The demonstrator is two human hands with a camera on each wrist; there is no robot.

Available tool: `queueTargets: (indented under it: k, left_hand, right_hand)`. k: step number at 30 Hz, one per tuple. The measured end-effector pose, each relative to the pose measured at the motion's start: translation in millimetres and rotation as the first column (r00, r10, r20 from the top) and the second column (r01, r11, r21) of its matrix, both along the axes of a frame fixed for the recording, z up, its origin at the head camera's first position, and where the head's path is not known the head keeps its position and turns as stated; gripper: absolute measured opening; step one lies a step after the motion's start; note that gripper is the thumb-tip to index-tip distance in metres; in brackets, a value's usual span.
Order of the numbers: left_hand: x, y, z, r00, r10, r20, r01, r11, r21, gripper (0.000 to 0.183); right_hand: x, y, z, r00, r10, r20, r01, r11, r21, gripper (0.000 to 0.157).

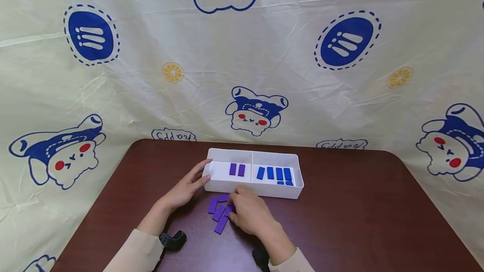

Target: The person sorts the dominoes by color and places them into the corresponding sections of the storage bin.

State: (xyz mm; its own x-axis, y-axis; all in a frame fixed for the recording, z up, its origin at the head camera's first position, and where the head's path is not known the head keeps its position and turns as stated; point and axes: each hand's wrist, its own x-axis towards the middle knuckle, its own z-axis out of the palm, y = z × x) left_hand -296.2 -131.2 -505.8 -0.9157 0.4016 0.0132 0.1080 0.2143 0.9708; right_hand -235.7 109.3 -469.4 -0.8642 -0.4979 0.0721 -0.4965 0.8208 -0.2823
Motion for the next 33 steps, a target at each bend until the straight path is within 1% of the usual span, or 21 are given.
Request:
queueTargets:
  k: [7,13,21,28,33]
  left_hand:
    - [0.6,-1.4,-1.7,1.0,-0.002,0.005,0.002,1.0,-0.003,0.061]
    - [-0.2,-0.7,0.4,1.0,-0.016,0.001,0.016,1.0,0.013,0.061]
    - [-1.3,-0.8,-0.5,1.0,-0.006,-0.004,0.006,1.0,0.01,0.06]
    - [-1.5,-1.5,0.6,1.0,0.002,-0.007,-0.002,1.0,0.006,0.06]
    - [-0.6,-0.6,0.8,1.0,-0.001,0.004,0.001,1.0,0.01,0.061]
  right_hand:
    - [0.6,0.9,2.0,1.0,0.017,0.016,-0.017,1.0,0.011,0.024]
    - [0.3,1.3,3.6,0.999,0.005,0.037,-0.006,1.0,0.011,0.027]
    - [-2.0,2.1,2.2,1.0,0.021,-0.007,-0.021,1.0,0.018,0.027]
    - [-2.8,2.4,5.1,1.0,0.024,-0.002,-0.024,1.0,0.017,0.027]
    - [-1.2,4.1,8.7,0.999,0.034,-0.008,-0.034,0.999,0.006,0.028]
